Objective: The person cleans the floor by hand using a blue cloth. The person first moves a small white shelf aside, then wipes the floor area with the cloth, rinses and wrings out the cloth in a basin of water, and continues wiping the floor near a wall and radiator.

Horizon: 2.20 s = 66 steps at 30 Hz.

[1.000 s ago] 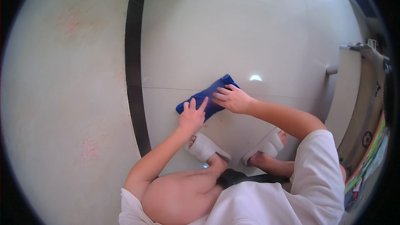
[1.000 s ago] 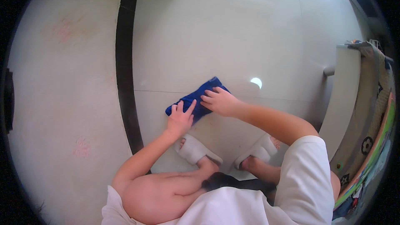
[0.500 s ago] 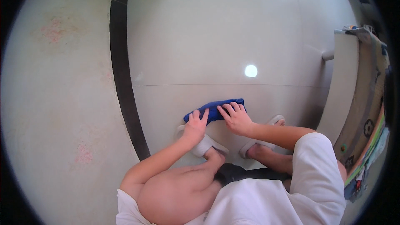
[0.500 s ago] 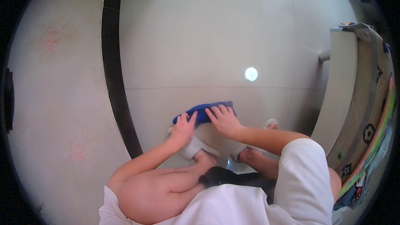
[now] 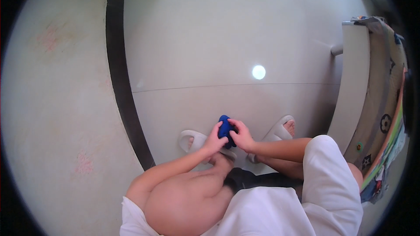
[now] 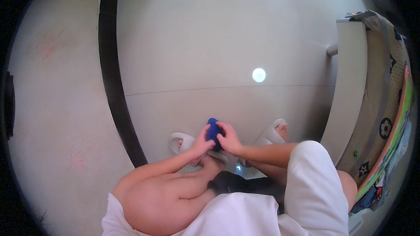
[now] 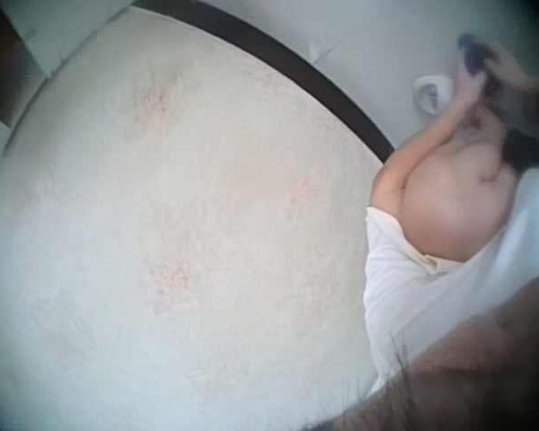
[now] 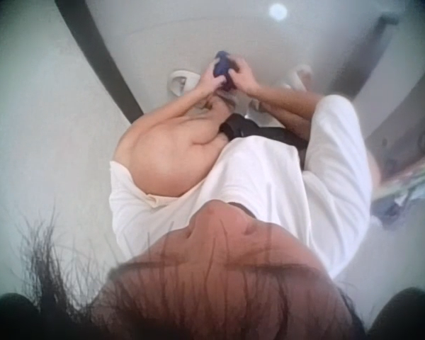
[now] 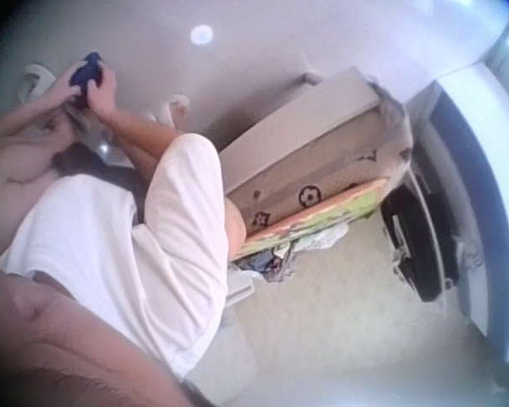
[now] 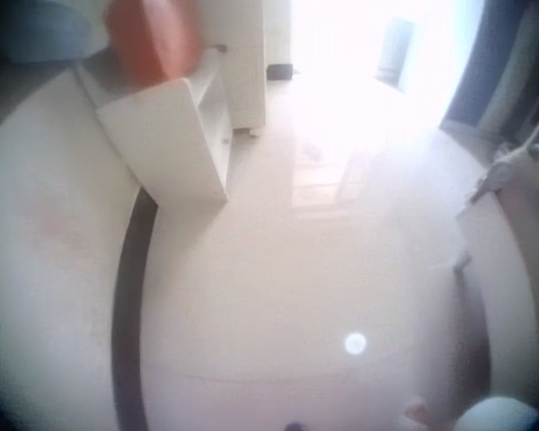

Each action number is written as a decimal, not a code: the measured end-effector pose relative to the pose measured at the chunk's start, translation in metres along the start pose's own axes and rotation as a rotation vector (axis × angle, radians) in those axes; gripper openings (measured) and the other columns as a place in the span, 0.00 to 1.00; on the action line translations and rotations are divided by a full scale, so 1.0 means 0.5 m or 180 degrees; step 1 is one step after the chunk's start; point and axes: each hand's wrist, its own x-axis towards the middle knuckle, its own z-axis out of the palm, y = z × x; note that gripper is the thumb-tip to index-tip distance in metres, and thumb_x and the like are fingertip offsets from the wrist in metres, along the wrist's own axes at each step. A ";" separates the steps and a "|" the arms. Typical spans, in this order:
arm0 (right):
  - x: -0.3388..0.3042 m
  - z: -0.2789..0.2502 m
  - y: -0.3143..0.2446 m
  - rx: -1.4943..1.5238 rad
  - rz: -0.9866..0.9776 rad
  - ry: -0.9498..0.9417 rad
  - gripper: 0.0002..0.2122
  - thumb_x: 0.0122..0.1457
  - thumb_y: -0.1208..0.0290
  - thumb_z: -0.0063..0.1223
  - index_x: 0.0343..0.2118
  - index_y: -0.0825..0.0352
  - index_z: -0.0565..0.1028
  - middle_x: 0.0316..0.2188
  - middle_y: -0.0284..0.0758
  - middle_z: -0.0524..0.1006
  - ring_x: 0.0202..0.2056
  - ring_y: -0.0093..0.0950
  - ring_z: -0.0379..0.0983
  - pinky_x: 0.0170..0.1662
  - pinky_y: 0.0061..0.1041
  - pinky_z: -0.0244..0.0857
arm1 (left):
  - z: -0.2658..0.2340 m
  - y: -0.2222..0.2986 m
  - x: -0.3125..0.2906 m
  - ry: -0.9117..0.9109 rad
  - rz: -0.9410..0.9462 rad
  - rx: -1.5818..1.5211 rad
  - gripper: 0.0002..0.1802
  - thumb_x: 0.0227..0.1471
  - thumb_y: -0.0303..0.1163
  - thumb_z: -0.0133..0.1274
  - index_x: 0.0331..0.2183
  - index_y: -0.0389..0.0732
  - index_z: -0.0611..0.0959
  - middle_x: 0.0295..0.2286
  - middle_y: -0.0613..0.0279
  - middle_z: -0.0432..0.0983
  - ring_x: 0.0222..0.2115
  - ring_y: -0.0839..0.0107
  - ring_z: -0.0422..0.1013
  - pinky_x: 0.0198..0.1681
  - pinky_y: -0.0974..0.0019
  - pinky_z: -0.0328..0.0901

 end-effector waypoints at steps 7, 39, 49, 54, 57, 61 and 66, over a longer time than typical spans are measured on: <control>0.089 -0.045 -0.117 0.1482 0.1078 -0.0406 0.18 0.63 0.75 0.50 0.56 0.70 0.73 0.50 0.39 0.76 0.52 0.29 0.71 0.56 0.29 0.66 | -0.059 0.110 0.036 -0.0327 -0.0901 -0.2335 0.36 0.57 0.32 0.49 0.65 0.48 0.59 0.54 0.58 0.64 0.53 0.63 0.66 0.50 0.48 0.70; -0.581 -0.264 -0.950 0.1985 -0.0763 0.0118 0.17 0.66 0.74 0.53 0.57 0.68 0.73 0.45 0.39 0.79 0.42 0.24 0.77 0.43 0.23 0.75 | 0.014 0.901 -0.654 -0.0434 0.0997 -0.1564 0.30 0.59 0.26 0.52 0.62 0.39 0.65 0.49 0.57 0.70 0.48 0.67 0.72 0.45 0.62 0.75; -1.030 -0.349 -1.019 0.3070 -0.0822 0.0722 0.17 0.67 0.74 0.51 0.58 0.69 0.72 0.46 0.36 0.79 0.41 0.21 0.78 0.42 0.21 0.75 | 0.236 1.080 -1.014 -0.0832 0.0741 -0.0602 0.29 0.58 0.26 0.52 0.60 0.40 0.67 0.50 0.59 0.71 0.50 0.69 0.70 0.43 0.65 0.73; -1.131 -0.436 -1.000 0.3548 -0.0887 0.0800 0.17 0.67 0.77 0.49 0.57 0.72 0.71 0.49 0.38 0.77 0.47 0.25 0.76 0.50 0.25 0.73 | 0.351 1.148 -1.063 -0.1014 0.0528 -0.0052 0.30 0.58 0.26 0.53 0.61 0.41 0.67 0.48 0.59 0.72 0.44 0.73 0.72 0.36 0.72 0.73; -1.168 -0.462 -0.982 0.3932 -0.0795 0.0907 0.16 0.67 0.77 0.48 0.57 0.72 0.71 0.49 0.38 0.77 0.47 0.25 0.76 0.50 0.26 0.73 | 0.415 1.185 -1.076 -0.1121 0.0322 0.0078 0.30 0.57 0.27 0.53 0.61 0.40 0.67 0.46 0.60 0.73 0.41 0.75 0.73 0.33 0.74 0.73; -1.190 -0.488 -0.975 0.4080 -0.0868 0.1313 0.16 0.67 0.77 0.48 0.57 0.72 0.71 0.49 0.37 0.77 0.47 0.25 0.76 0.51 0.25 0.72 | 0.476 1.229 -1.081 -0.1219 0.0182 0.0427 0.27 0.58 0.26 0.50 0.59 0.39 0.69 0.46 0.61 0.73 0.43 0.75 0.72 0.34 0.74 0.72; -1.205 -0.478 -1.002 0.4292 -0.0986 0.1843 0.16 0.67 0.77 0.48 0.57 0.72 0.72 0.49 0.36 0.77 0.47 0.24 0.75 0.50 0.24 0.72 | 0.484 1.272 -1.056 -0.1526 0.0059 0.0944 0.27 0.59 0.27 0.50 0.59 0.40 0.69 0.45 0.62 0.73 0.42 0.75 0.72 0.33 0.72 0.71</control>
